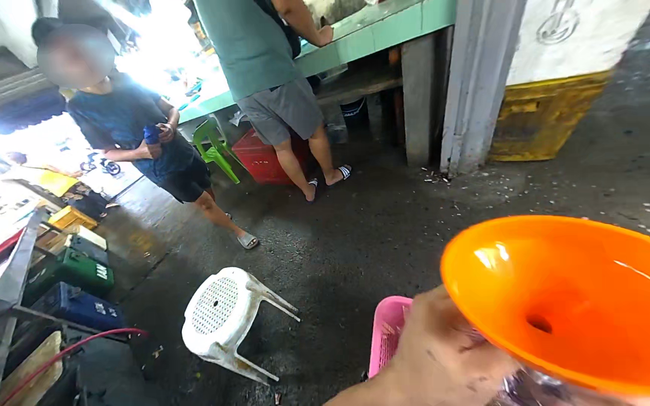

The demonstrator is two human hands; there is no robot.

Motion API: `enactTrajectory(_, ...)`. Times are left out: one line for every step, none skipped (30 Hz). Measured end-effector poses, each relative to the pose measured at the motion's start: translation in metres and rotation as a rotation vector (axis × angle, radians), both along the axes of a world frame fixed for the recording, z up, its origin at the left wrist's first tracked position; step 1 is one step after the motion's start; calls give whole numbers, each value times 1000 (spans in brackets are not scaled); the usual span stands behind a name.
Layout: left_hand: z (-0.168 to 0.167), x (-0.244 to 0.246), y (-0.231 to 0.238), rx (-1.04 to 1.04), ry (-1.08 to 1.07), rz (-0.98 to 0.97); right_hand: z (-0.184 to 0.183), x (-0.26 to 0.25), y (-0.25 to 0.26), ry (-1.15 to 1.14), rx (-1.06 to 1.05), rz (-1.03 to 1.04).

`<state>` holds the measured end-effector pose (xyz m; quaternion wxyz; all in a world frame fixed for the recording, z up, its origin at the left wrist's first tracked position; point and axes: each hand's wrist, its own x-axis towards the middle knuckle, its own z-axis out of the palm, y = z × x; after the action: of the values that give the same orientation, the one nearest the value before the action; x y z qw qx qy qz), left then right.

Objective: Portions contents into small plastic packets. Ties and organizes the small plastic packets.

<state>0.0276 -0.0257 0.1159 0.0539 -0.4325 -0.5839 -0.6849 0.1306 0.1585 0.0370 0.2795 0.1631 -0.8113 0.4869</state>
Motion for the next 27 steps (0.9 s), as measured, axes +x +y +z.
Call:
enactTrajectory(2, -1, -3, -2, -27, -33, -5, -9, 2, -10, -12, -15)
enactTrajectory(1, -2, -3, -4, -52, -49, -11, -16, 3, -23, -54, -57)
enactTrajectory(-2, -3, -2, -11, -92, -49, -13, -20, 3, -24, -81, -79)
enactTrajectory(-6, -4, 1, -13, -155, -32, -12, -23, 3, -9, -93, -71)
enactTrajectory(-11, -7, 4, -11, -220, -3, -16, -24, 1, 17, -100, -69)
enactTrajectory(-17, -11, 5, -29, -257, 19, -24, -27, -1, 48, -118, -71)
enactTrajectory(-21, -16, 5, -43, -278, 13, -31, -29, -3, 58, -143, -69)
enactTrajectory(-24, -20, 7, -43, -286, -10, -36, -30, -2, 41, -172, -58)
enactTrajectory(-26, -24, 8, -35, -290, -35, -38, -32, -1, 7, -200, -37)
enactTrajectory(-27, -26, 8, -24, -297, -58, -39, -33, -1, -30, -230, -12)
enactTrajectory(-28, -27, 9, -13, -305, -79, -40, -33, 0, -64, -260, 16)
enactTrajectory(-30, -27, 11, 0, -314, -93, -40, -32, 1, -95, -284, 43)
enactTrajectory(-32, -28, 12, 15, -330, -101, -39, -32, 2, -117, -300, 60)
enactTrajectory(-35, -27, 12, 26, -347, -92, -40, -31, 3, -131, -314, 71)
enactTrajectory(-40, -26, 11, 22, -352, -66, -40, -31, 4, -134, -332, 77)
enactTrajectory(-46, -24, 8, 2, -345, -21, -40, -31, 4, -128, -350, 74)
enactTrajectory(-52, -22, 4, -45, -318, 37, -39, -30, 4, -112, -355, 55)
enactTrajectory(-58, -18, -2, -117, -271, 95, -38, -29, 5, -80, -346, 17)
enactTrajectory(-64, -16, -6, -165, -225, 104, -36, -27, 7, -39, -315, -28)
enactTrajectory(-72, -17, -7, -170, -178, 85, -34, -26, 10, 5, -276, -69)
enactTrajectory(-80, -20, -6, -152, -130, 68, -33, -26, 14, 42, -245, -105)
enactTrajectory(-88, -23, -3, -149, -94, 72, -32, -25, 18, 70, -229, -134)
enactTrajectory(-92, -25, 0, -158, -71, 79, -31, -23, 21, 90, -226, -156)
enactTrajectory(-91, -26, 3, -187, -48, 88, -30, -20, 24, 114, -226, -176)
enactTrajectory(-92, -26, 6, -196, -34, 89, -27, -18, 27, 151, -228, -192)
enactTrajectory(-93, -27, 8, -190, -25, 91, -24, -17, 28, 193, -230, -202)
enactTrajectory(-93, -26, 9, -187, -10, 97, -21, -15, 30, 235, -223, -209)
